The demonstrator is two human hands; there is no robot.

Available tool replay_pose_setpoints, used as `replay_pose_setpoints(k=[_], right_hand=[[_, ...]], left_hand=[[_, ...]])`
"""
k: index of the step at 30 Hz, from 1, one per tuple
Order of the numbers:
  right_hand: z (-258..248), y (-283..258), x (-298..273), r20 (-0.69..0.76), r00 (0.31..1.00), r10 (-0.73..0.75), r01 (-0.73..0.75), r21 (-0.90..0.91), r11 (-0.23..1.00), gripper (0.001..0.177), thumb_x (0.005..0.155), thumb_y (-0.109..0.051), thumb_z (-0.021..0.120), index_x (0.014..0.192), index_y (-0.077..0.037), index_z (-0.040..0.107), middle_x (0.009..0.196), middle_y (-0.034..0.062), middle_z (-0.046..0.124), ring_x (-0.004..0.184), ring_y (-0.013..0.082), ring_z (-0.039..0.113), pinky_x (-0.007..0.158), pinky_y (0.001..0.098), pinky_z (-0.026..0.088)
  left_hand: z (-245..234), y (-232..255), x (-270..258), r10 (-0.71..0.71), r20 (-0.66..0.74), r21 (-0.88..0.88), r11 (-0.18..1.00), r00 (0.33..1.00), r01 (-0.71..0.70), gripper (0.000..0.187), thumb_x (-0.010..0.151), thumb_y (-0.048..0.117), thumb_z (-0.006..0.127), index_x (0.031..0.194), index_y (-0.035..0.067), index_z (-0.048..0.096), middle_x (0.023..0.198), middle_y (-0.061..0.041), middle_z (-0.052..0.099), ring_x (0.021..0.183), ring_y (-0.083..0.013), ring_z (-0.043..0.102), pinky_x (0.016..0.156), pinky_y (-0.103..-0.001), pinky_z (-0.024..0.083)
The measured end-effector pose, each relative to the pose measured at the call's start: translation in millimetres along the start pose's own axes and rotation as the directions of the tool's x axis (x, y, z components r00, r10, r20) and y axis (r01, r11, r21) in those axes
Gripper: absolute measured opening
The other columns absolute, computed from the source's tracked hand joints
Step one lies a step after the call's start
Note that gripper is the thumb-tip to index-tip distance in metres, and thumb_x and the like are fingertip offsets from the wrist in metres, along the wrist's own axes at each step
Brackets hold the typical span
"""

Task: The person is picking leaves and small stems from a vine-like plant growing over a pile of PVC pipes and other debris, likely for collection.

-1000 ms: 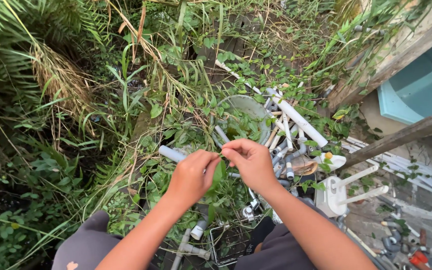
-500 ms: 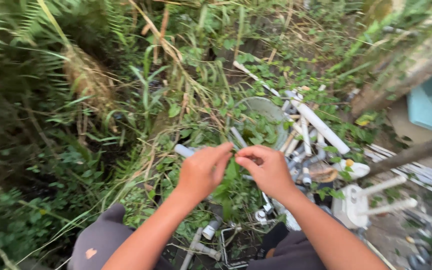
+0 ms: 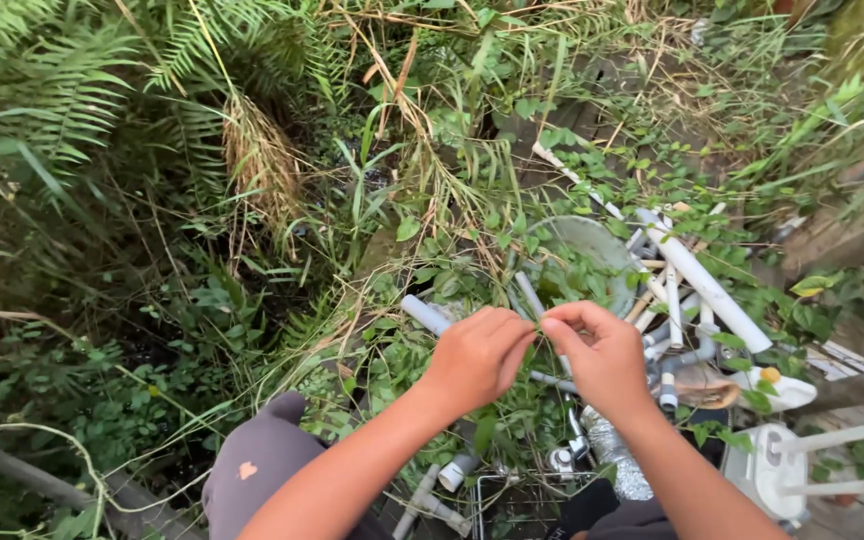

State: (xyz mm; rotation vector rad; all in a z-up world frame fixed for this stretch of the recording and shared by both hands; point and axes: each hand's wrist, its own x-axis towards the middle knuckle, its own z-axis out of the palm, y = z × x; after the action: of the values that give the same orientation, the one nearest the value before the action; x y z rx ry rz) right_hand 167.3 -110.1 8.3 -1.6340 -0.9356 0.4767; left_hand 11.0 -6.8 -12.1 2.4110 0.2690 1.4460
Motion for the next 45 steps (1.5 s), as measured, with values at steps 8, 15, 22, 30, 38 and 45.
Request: replay_pose_setpoints(k=[8,15,22,30,38,45], right_hand=[[-5.7,14.8,4.1,0.038,0.999,-0.002,0.005,-0.074,0.997,0.013,0.093,-0.007,0.077,0.106,-0.003,0.078,0.091,0.0176,0.076,0.077,0.0239,0.072,0.066,0.0359,0.061],[-1.2,-5.0,1.6,0.081,0.991,0.103,-0.08,-0.241,0.967,0.017,0.091,-0.011,0.076,0.106,-0.003,0.079,0.092,0.0064,0.079,0.084,0.0109,0.065,0.082,0.0266,0.052],[2.9,-5.5,1.0,0.122,0.978,0.169,-0.135,-0.248,0.959,0.018,0.089,-0.008,0.079,0.105,-0.002,0.08,0.09,0.0089,0.078,0.08,0.0128,0.065,0.079,0.0275,0.054],[8.1,1.7,-1.6,0.096,0.995,0.022,-0.001,-0.211,0.978,0.013,0.09,-0.008,0.076,0.102,-0.004,0.08,0.088,0.0057,0.078,0.079,0.01,0.065,0.077,0.0254,0.053],[9.8,-4.3,-3.9,0.069,0.996,-0.051,0.062,-0.171,0.983,0.01,0.09,-0.01,0.077,0.098,-0.006,0.078,0.087,0.0039,0.078,0.077,0.0086,0.067,0.074,0.0244,0.055],[17.1,-8.4,-5.8,-0.018,0.976,-0.217,0.21,-0.175,0.962,0.012,0.084,-0.009,0.083,0.097,-0.009,0.082,0.074,0.0052,0.074,0.064,0.0118,0.067,0.055,0.025,0.056]], left_hand=[[-1.2,-3.1,6.3,-0.032,0.035,0.004,0.999,0.999,0.032,0.005,0.097,0.012,0.064,0.097,0.008,0.066,0.085,-0.009,0.066,0.082,-0.0287,0.07,0.07,-0.037,0.057],[-2.9,-9.4,3.5,-0.028,0.13,-0.018,0.999,0.991,0.031,0.012,0.105,0.014,0.061,0.112,0.008,0.068,0.1,-0.007,0.074,0.086,-0.0299,0.069,0.074,-0.044,0.053],[-7.7,-11.3,4.1,-0.038,0.041,0.039,0.999,0.998,0.037,0.01,0.103,0.01,0.063,0.111,0.008,0.068,0.087,-0.006,0.07,0.075,-0.0282,0.067,0.07,-0.043,0.05],[-12.4,-9.1,3.5,-0.011,0.016,0.058,0.998,1.0,0.01,0.009,0.101,0.014,0.066,0.108,0.009,0.069,0.091,-0.007,0.071,0.076,-0.0294,0.067,0.069,-0.042,0.049],[-16.7,-5.1,10.2,-0.102,0.016,-0.091,0.991,0.995,0.103,0.009,0.101,0.011,0.064,0.109,0.006,0.067,0.096,-0.011,0.071,0.085,-0.0314,0.068,0.078,-0.044,0.053],[3.1,-9.7,-2.7,-0.102,-0.029,-0.107,0.989,0.994,0.098,0.01,0.098,0.009,0.066,0.106,0.011,0.072,0.083,-0.004,0.065,0.077,-0.026,0.068,0.072,-0.035,0.057]])
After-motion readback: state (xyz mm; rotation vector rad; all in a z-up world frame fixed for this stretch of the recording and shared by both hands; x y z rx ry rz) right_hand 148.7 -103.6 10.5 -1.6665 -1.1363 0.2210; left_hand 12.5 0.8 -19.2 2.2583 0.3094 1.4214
